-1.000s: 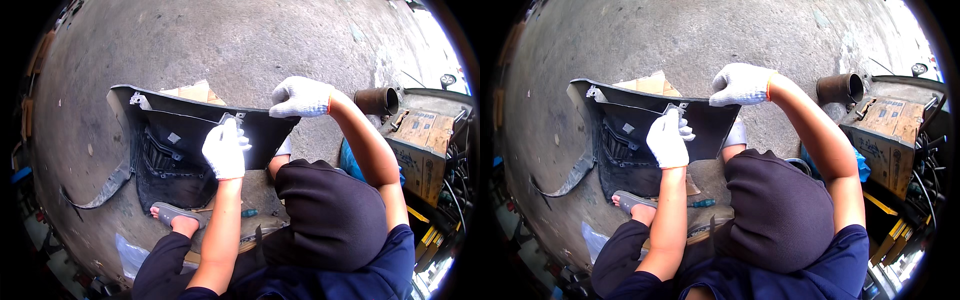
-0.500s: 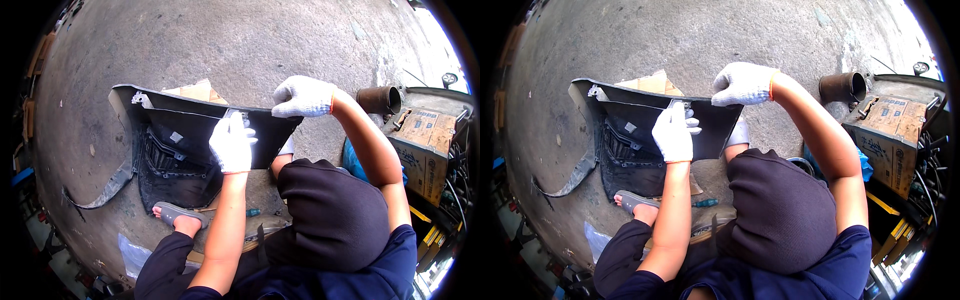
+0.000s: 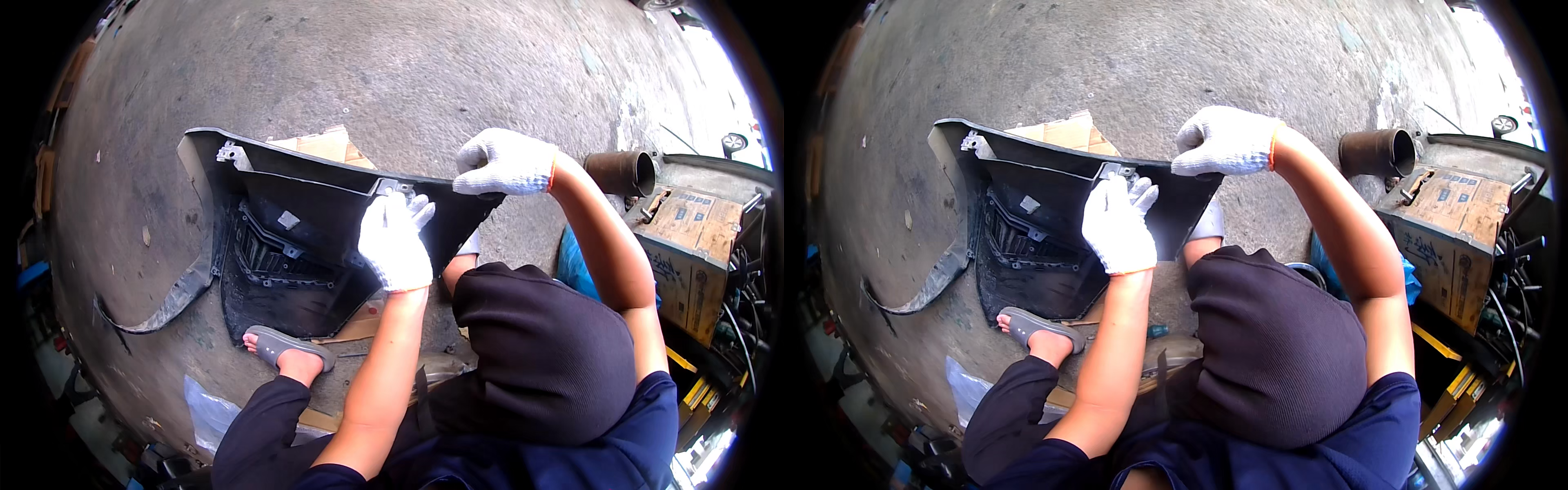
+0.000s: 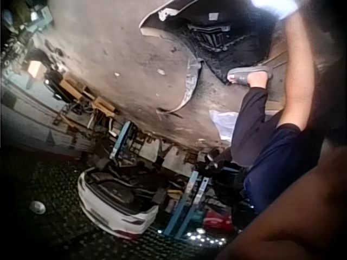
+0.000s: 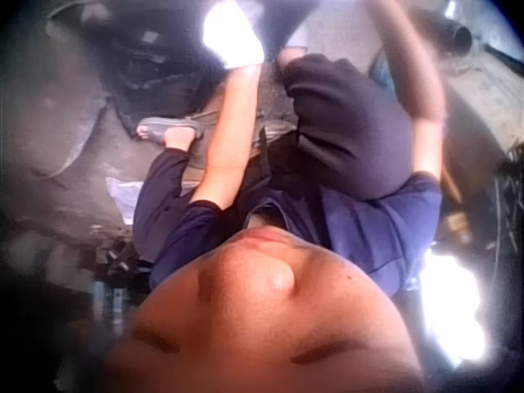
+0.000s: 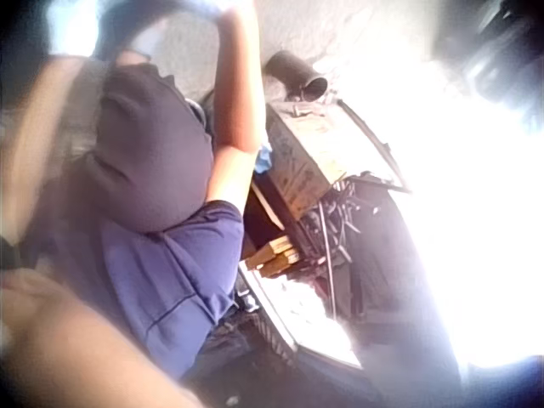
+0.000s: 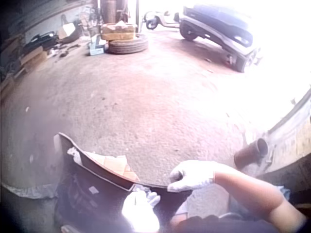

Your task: The person is sitting on the floor and using a screwdriver to remove screws from a black plastic car part. They then use a brush to clean the inside of the part.

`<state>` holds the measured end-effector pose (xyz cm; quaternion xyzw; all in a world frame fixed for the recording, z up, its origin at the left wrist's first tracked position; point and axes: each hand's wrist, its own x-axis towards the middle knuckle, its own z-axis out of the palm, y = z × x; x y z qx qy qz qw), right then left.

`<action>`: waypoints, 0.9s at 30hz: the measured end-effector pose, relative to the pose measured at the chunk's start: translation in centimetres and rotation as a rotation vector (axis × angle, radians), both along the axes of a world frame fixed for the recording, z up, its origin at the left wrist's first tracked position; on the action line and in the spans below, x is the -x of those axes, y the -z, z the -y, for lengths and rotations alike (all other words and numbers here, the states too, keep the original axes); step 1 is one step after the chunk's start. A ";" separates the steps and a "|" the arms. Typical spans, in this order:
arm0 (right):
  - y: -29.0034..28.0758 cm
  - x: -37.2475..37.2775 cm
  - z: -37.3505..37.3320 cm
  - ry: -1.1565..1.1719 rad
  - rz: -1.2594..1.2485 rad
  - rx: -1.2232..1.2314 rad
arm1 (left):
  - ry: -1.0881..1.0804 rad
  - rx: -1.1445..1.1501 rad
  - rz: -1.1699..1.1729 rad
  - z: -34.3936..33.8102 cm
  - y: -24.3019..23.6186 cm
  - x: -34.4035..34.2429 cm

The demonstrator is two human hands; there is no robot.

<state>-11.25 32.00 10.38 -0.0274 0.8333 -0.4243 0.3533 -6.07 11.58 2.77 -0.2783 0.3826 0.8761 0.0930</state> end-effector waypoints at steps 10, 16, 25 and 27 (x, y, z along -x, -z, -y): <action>0.1 -0.1 -0.2 0.020 0.012 -0.025 | 0.095 0.311 -0.092 -0.6 -1.1 0.1; 0.1 -0.1 -0.2 0.017 0.028 -0.002 | 0.128 0.482 -0.190 -0.4 -0.3 -0.6; -0.1 -0.2 -0.1 0.044 0.038 0.014 | 0.011 0.249 -0.087 0.0 -0.2 -0.3; -0.2 0.0 -0.2 0.031 0.024 -0.016 | -0.030 0.165 -0.080 -0.2 0.1 -0.4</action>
